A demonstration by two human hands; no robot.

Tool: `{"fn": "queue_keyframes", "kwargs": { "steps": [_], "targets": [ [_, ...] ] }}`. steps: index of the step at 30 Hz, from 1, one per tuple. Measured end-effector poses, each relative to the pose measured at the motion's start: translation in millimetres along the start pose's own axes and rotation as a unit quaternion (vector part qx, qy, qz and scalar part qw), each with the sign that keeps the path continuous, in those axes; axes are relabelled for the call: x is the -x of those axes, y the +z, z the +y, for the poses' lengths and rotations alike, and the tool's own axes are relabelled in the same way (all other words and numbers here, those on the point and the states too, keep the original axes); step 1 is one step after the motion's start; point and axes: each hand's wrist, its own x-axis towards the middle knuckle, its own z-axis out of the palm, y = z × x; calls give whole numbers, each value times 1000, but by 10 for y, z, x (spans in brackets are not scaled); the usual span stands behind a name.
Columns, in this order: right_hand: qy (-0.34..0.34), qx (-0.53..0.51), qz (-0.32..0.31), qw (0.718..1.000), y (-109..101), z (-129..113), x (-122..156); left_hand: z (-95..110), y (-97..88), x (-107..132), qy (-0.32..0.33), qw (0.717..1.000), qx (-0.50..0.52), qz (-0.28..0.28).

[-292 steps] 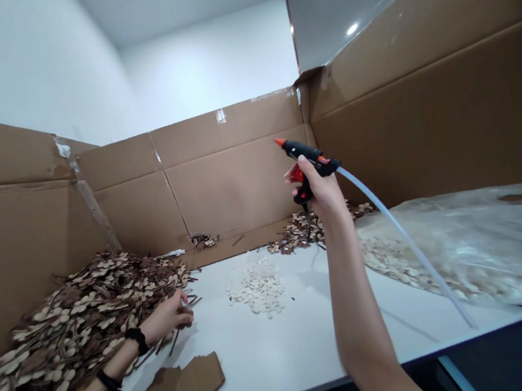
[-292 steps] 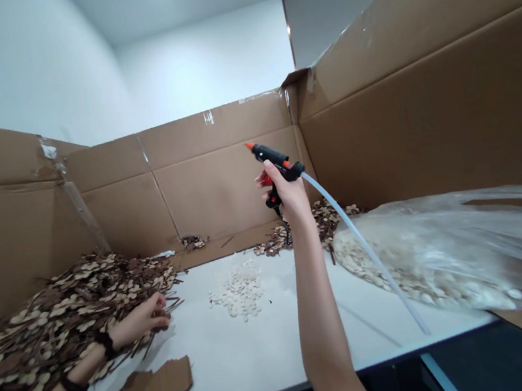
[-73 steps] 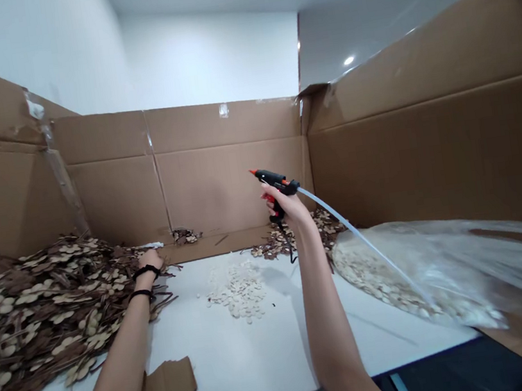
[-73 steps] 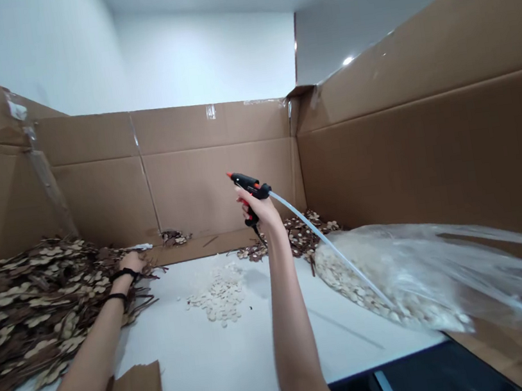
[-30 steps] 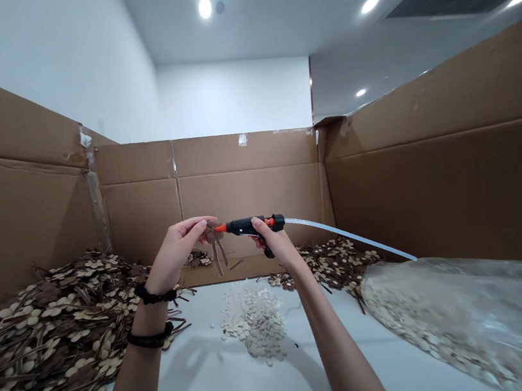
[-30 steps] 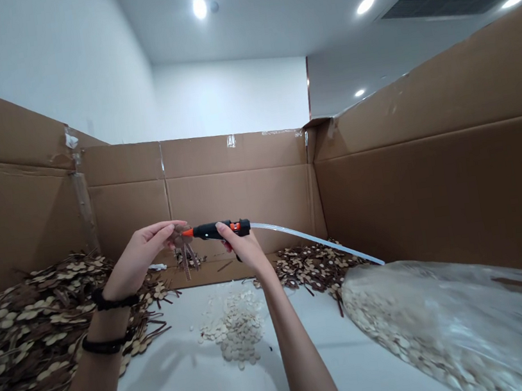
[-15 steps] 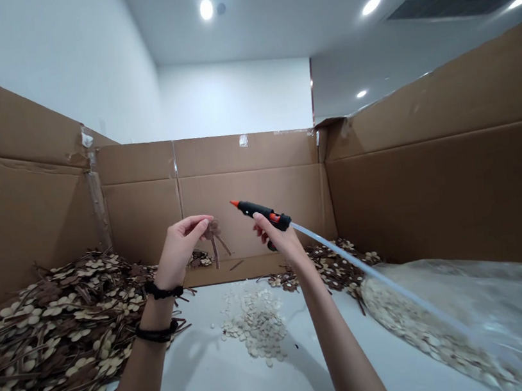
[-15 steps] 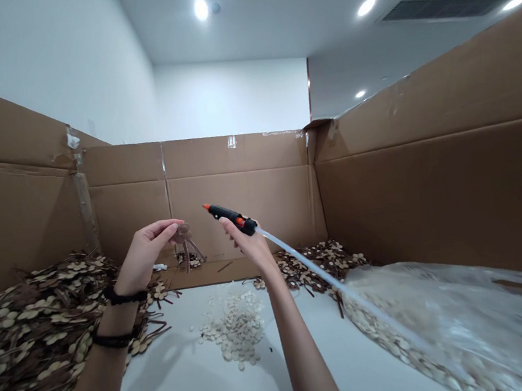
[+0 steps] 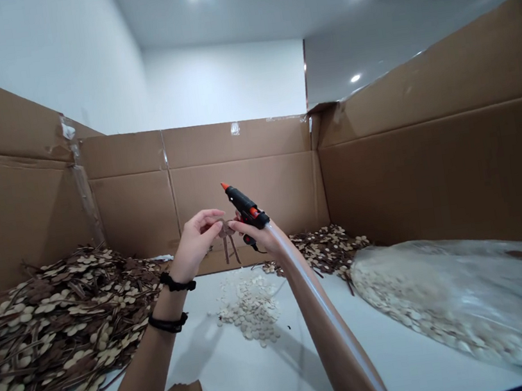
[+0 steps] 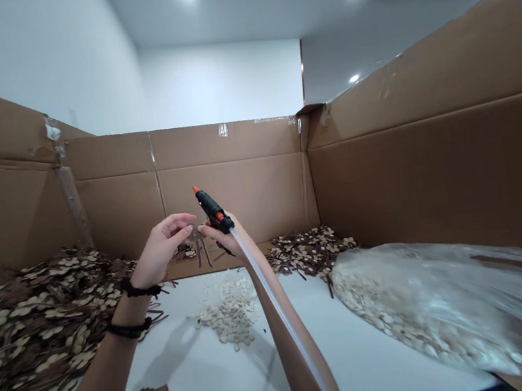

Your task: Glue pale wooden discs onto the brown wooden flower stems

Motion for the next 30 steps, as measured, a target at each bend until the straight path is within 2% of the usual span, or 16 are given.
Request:
{"fn": "queue_keyframes", "kwargs": {
  "steps": [10,13,15,17,18,19,20,23,25,27,30],
  "targets": [
    [-9,12,16,1000,-38,-5,-7,-20,36,-8,53,998,-36,8],
    [-14,1,45,999,-72,12,-11,-145,37,-95,45,999,-28,9],
    [-14,-11,75,997,-102,19,-14,-361,18,-181,26,998,-51,-15],
    [-9,-23,106,994,-135,19,-19,-682,-7,-253,2,985,-154,-83],
    [-3,-30,118,993,-150,19,-24,-870,-15,-271,-12,958,-250,-140],
    [3,-37,127,991,-163,19,-29,-1065,-17,-272,-19,913,-352,-208],
    [9,-46,133,990,-175,21,-35,-1258,-12,-256,-34,890,-388,-237],
    [25,-63,136,988,-198,38,-52,-1757,46,-123,-70,846,-459,-262],
    [25,-58,134,989,-201,55,-57,-1981,97,-15,-83,823,-497,-262],
    [21,-47,130,990,-194,65,-56,-2115,141,63,-85,806,-524,-261],
    [25,-37,118,992,-170,55,-49,-2189,191,120,-75,796,-542,-260]
  ]
}}
